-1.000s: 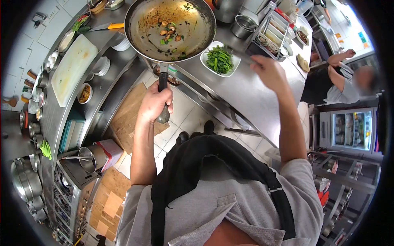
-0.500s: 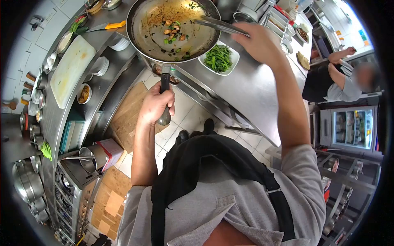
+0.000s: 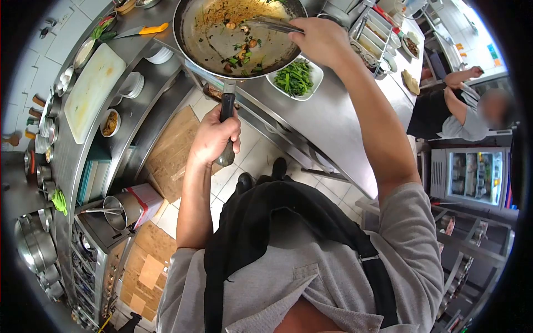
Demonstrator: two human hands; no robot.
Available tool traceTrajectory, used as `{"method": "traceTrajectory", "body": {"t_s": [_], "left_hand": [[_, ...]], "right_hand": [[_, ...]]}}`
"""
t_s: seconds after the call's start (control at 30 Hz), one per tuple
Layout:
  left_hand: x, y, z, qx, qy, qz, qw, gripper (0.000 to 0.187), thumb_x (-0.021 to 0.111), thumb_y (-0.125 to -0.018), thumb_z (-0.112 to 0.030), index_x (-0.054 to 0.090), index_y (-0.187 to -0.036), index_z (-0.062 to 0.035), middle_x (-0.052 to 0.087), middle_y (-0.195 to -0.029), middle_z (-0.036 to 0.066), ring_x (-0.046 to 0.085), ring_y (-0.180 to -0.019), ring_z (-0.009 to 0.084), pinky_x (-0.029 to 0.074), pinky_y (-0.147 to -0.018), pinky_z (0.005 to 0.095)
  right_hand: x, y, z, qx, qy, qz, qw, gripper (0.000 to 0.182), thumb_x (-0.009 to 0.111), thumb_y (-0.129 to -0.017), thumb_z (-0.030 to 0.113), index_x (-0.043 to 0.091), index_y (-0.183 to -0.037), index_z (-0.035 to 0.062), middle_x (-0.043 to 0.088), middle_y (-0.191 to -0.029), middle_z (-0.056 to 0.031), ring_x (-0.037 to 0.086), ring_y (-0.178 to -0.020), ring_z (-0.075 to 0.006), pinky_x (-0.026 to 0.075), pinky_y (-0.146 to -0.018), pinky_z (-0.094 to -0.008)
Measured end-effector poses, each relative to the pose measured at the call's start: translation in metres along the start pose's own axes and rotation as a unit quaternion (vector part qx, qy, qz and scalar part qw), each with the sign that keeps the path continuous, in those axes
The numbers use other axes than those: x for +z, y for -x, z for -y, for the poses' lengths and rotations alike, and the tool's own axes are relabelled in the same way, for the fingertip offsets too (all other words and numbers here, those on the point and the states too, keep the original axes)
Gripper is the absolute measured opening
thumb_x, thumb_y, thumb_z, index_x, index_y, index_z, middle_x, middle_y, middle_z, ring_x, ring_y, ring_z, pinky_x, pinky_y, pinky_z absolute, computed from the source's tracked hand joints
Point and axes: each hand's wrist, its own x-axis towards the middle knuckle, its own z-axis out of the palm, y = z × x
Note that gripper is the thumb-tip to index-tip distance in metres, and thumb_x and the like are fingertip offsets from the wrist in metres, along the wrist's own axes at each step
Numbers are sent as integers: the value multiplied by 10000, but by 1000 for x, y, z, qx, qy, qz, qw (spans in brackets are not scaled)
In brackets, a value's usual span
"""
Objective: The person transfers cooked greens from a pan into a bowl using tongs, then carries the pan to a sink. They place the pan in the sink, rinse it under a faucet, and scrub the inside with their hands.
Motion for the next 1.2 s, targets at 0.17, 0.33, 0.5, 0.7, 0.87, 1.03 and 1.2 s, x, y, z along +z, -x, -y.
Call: {"method": "traceTrajectory", "body": {"t_s": [0.17, 0.33, 0.5, 0.7, 0.87, 1.03, 1.2], "left_hand": [[0, 1, -3, 6, 4, -5, 1000, 122, 561, -833, -67, 479, -913, -24, 526, -627, 36, 528, -443, 148, 451, -435, 287], [5, 5, -4, 11, -3, -14, 1000, 129, 570, -835, -65, 476, -915, -26, 517, -620, 31, 516, -431, 138, 434, -425, 269], [4, 3, -6, 22, 4, -16, 1000, 140, 581, -837, -68, 473, -917, -29, 509, -615, 27, 511, -418, 137, 411, -414, 260], [5, 0, -5, 29, -2, -22, 999, 124, 573, -841, -71, 476, -903, -27, 508, -615, 26, 514, -422, 139, 421, -421, 265], [1, -5, -2, 28, -4, -19, 999, 117, 571, -842, -72, 476, -895, -28, 510, -617, 27, 520, -428, 138, 430, -427, 266], [4, -10, -1, 41, -10, -15, 999, 118, 570, -839, -73, 476, -897, -32, 512, -619, 28, 528, -433, 139, 434, -428, 267], [2, -14, 5, 42, -53, -36, 997, 100, 550, -829, -41, 470, -887, -27, 516, -623, 41, 527, -448, 155, 472, -437, 305]], "right_hand": [[6, 19, 12, -75, -20, -5, 997, 307, 576, -923, 342, 689, -1142, 158, 713, -987, -114, 670, -955, -340, 523, -815, -474], [8, -25, 15, -10, -25, -35, 999, 332, 606, -916, 359, 684, -1187, 184, 707, -1043, -122, 664, -979, -339, 522, -828, -443], [0, 10, 30, -96, -8, 59, 994, 309, 588, -908, 329, 694, -1149, 168, 706, -1021, -132, 664, -983, -337, 529, -827, -458], [-6, 11, 7, -48, -2, 19, 999, 313, 589, -908, 327, 696, -1153, 162, 705, -1029, -130, 662, -991, -338, 523, -853, -455], [-18, 15, 18, -68, -50, 63, 994, 370, 618, -901, 358, 693, -1174, 122, 695, -1072, -163, 653, -1011, -353, 508, -875, -440], [-2, -4, 31, -71, -99, 122, 985, 355, 632, -878, 344, 704, -1146, 122, 700, -1037, -143, 658, -974, -349, 516, -835, -446], [-31, 12, 16, -112, 18, 114, 987, 334, 645, -876, 330, 712, -1138, 133, 706, -1019, -135, 656, -978, -343, 511, -847, -447]]}}
